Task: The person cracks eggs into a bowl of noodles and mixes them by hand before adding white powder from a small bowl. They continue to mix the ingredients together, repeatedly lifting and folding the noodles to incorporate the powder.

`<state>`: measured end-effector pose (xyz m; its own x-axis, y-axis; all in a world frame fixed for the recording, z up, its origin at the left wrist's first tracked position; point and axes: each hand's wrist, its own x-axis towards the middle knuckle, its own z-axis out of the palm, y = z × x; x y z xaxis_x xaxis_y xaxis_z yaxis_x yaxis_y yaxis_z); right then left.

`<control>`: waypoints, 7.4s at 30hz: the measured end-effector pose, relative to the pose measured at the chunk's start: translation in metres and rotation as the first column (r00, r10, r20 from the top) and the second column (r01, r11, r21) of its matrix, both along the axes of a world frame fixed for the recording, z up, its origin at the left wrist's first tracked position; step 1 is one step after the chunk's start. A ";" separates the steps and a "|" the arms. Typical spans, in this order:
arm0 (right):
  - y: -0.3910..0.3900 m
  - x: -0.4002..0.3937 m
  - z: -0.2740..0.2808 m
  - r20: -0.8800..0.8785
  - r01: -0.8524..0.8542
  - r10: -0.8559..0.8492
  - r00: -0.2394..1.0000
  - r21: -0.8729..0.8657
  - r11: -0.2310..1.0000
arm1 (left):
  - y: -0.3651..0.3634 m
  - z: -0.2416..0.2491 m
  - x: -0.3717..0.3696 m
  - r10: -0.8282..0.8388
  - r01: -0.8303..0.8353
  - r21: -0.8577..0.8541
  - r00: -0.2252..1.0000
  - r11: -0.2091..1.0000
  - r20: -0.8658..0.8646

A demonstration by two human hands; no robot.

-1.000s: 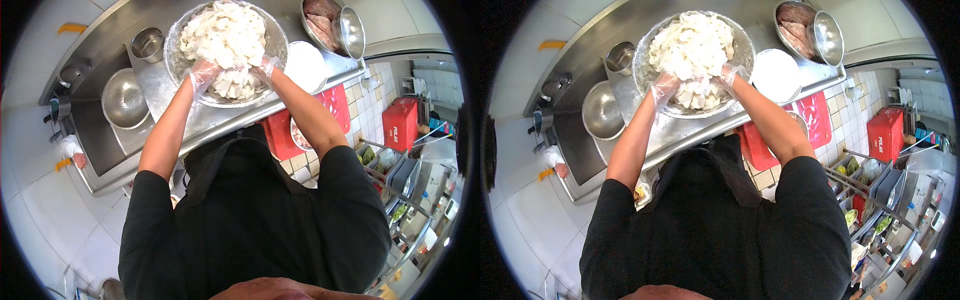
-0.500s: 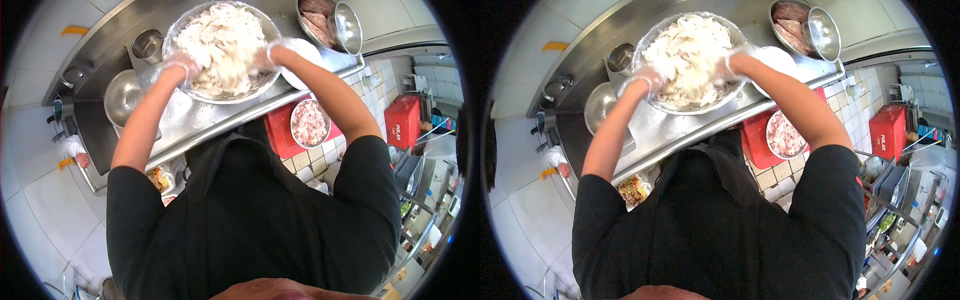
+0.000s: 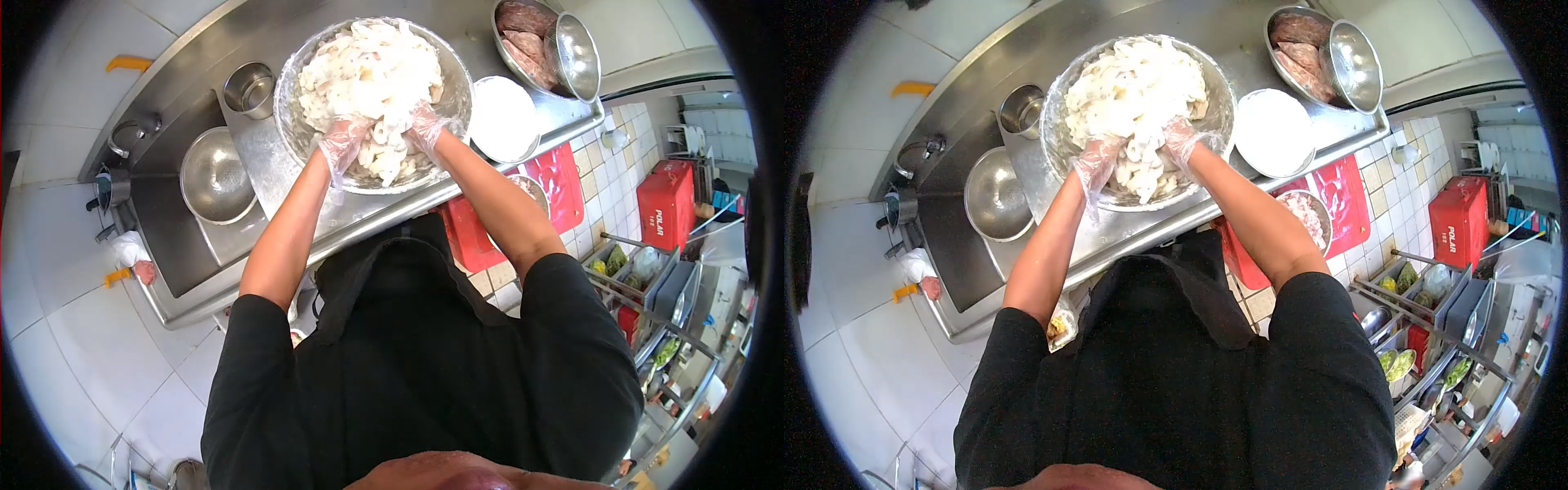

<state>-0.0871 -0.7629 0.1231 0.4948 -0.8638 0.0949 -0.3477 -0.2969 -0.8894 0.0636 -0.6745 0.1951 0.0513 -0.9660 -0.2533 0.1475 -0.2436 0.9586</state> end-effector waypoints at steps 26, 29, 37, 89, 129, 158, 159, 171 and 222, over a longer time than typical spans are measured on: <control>0.022 0.008 0.039 -0.789 -0.463 0.412 0.456 0.185 0.867 | 0.023 0.039 0.017 -0.221 0.193 0.355 0.975 0.915 0.038; 0.026 0.006 0.045 -0.320 -0.115 0.201 0.926 0.268 0.957 | 0.016 -0.024 0.027 -0.225 0.230 0.031 0.903 0.973 0.367; -0.007 -0.002 0.095 -0.688 -0.318 0.026 0.725 -0.301 0.899 | -0.023 -0.006 0.048 0.042 0.237 -0.212 0.567 0.948 0.822; -0.115 0.028 0.067 -0.865 -0.655 0.107 0.490 -0.285 0.700 | 0.033 0.024 -0.026 -0.610 0.444 0.507 0.122 0.739 0.783; -0.007 -0.047 0.087 -0.854 -0.775 0.482 0.196 0.167 0.610 | -0.011 0.038 0.034 -0.595 0.431 0.527 0.029 0.732 0.803; -0.056 -0.028 0.115 -0.897 -0.784 0.368 0.247 0.038 0.619 | -0.029 0.055 0.057 -0.489 0.281 0.425 0.220 0.861 0.844; -0.061 -0.031 0.105 -0.917 -0.826 0.391 0.076 0.162 0.540 | -0.017 0.046 0.057 -0.382 0.376 0.315 0.117 0.872 0.917; 0.020 -0.012 0.012 -0.931 -0.760 0.281 0.232 0.006 0.650 | -0.043 -0.106 0.059 -0.558 0.701 0.262 0.230 0.663 0.798; -0.011 -0.015 0.146 -0.898 -0.708 0.126 0.423 -0.241 0.664 | -0.029 0.032 0.042 -0.249 0.407 0.182 0.120 0.895 0.961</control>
